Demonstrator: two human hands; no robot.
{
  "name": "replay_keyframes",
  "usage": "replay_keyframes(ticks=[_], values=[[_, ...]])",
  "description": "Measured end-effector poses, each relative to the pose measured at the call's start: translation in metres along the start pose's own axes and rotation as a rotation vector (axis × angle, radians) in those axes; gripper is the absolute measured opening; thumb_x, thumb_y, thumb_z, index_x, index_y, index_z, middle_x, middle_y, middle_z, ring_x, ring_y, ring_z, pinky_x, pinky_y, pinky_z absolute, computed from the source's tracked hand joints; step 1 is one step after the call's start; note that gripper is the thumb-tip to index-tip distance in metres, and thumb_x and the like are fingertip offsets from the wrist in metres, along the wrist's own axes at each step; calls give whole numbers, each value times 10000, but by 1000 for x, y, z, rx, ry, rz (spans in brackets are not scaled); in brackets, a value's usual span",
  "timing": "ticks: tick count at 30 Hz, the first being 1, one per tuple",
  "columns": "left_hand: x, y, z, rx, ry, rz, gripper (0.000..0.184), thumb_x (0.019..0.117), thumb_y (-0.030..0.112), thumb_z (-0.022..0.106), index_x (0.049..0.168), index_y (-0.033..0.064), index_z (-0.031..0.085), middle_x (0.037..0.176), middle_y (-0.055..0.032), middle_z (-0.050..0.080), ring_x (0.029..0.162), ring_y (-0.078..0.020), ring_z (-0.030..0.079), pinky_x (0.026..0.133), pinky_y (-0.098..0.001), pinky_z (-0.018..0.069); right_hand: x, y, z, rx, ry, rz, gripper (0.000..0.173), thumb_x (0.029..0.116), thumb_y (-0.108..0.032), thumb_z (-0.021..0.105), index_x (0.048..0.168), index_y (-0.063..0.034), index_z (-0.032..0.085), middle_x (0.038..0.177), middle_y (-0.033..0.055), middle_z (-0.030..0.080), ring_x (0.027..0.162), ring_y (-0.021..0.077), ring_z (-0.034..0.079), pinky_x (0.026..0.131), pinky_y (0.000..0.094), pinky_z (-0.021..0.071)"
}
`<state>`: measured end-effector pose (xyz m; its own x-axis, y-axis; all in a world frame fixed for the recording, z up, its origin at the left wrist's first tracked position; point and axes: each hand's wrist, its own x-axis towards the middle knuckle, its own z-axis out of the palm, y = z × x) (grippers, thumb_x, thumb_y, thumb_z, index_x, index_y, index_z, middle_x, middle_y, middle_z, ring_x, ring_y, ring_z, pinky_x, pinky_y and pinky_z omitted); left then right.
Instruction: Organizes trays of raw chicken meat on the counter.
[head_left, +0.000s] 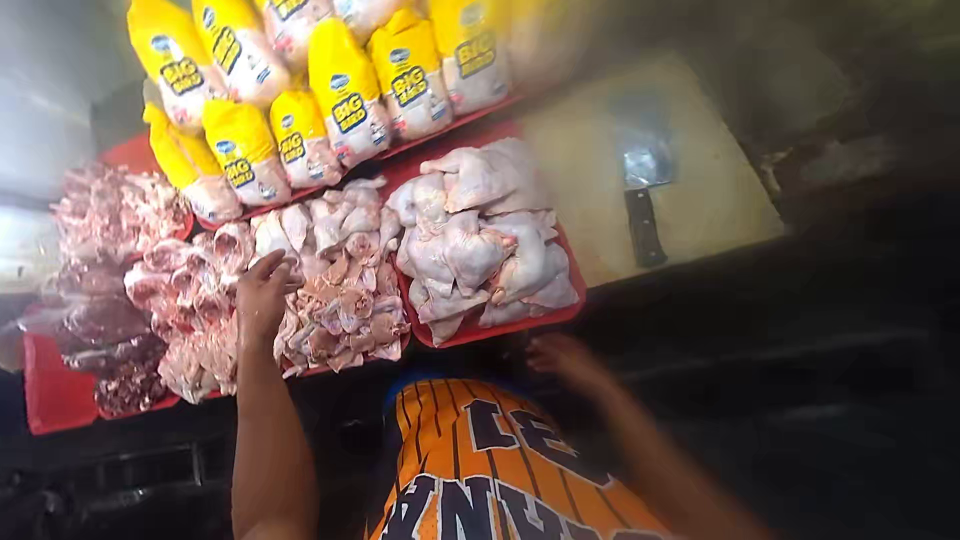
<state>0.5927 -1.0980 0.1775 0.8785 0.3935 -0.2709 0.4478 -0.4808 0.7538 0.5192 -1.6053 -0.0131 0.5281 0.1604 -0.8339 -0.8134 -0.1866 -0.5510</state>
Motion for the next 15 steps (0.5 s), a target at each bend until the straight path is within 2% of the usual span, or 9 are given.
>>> replay_keyframes(ticks=[2,3,6,7,9,11,12,14,15], values=[[-41,-43,-14,-90,1,-93,306,1074,179,483,1270,19,655,1054,-122,744,756,-184,714,726,-394,617,0,-6,13,-86,-54,-4,380,1083,-259,536,1328,30,555,1184,165,698,910,235,736,809,393,626],[-62,-65,-19,-118,-90,-150,309,1067,179,477,1225,-14,659,1006,-132,742,744,-193,708,717,-394,616,-1,-10,23,-119,-75,-5,397,1083,-266,536,1339,37,548,1195,171,691,918,242,732,817,402,622],[-108,-122,-24,-98,-501,-418,364,1088,255,456,1241,-12,649,1048,-146,746,807,-237,726,746,-410,616,-3,-15,62,-181,-129,-22,405,1082,-276,528,1346,30,548,1205,172,695,925,250,735,826,418,622],[-117,-143,-24,-64,-596,-505,392,1094,296,447,1259,5,650,1061,-145,747,819,-246,729,747,-419,614,-4,-13,79,-195,-158,-25,406,1083,-274,523,1358,24,548,1205,171,695,927,251,733,828,420,621],[-129,-187,-21,-24,-683,-644,430,1102,350,430,1306,30,632,1074,-142,748,827,-253,733,745,-431,611,-4,-9,115,-216,-234,-26,425,1088,-277,509,1411,-2,533,1224,170,691,940,255,732,840,426,617],[-133,-220,-21,-131,-641,-704,444,1109,338,427,1413,36,543,1107,-150,741,828,-251,739,738,-418,619,-2,-6,156,-193,-300,-34,447,1098,-284,483,1466,-33,505,1255,170,682,954,262,731,852,432,615],[-133,-233,-21,-253,-553,-708,433,1113,294,409,1441,25,497,1125,-168,736,842,-261,743,744,-419,622,-3,-5,179,-140,-303,-51,443,1105,-284,460,1471,-39,504,1257,167,683,955,262,732,853,432,616],[-128,-248,-20,-552,-306,-693,387,1112,233,350,1375,-6,503,1155,-204,725,898,-303,744,777,-462,621,-3,-3,226,96,-225,-100,418,1117,-254,416,1447,-12,503,1231,178,685,928,268,733,829,429,622],[-123,-252,-20,-696,-190,-680,380,1109,229,337,1332,-12,527,1126,-211,720,893,-314,738,769,-475,620,-1,-4,249,266,-156,-116,395,1121,-229,404,1422,10,491,1205,193,673,906,282,732,808,435,630]])
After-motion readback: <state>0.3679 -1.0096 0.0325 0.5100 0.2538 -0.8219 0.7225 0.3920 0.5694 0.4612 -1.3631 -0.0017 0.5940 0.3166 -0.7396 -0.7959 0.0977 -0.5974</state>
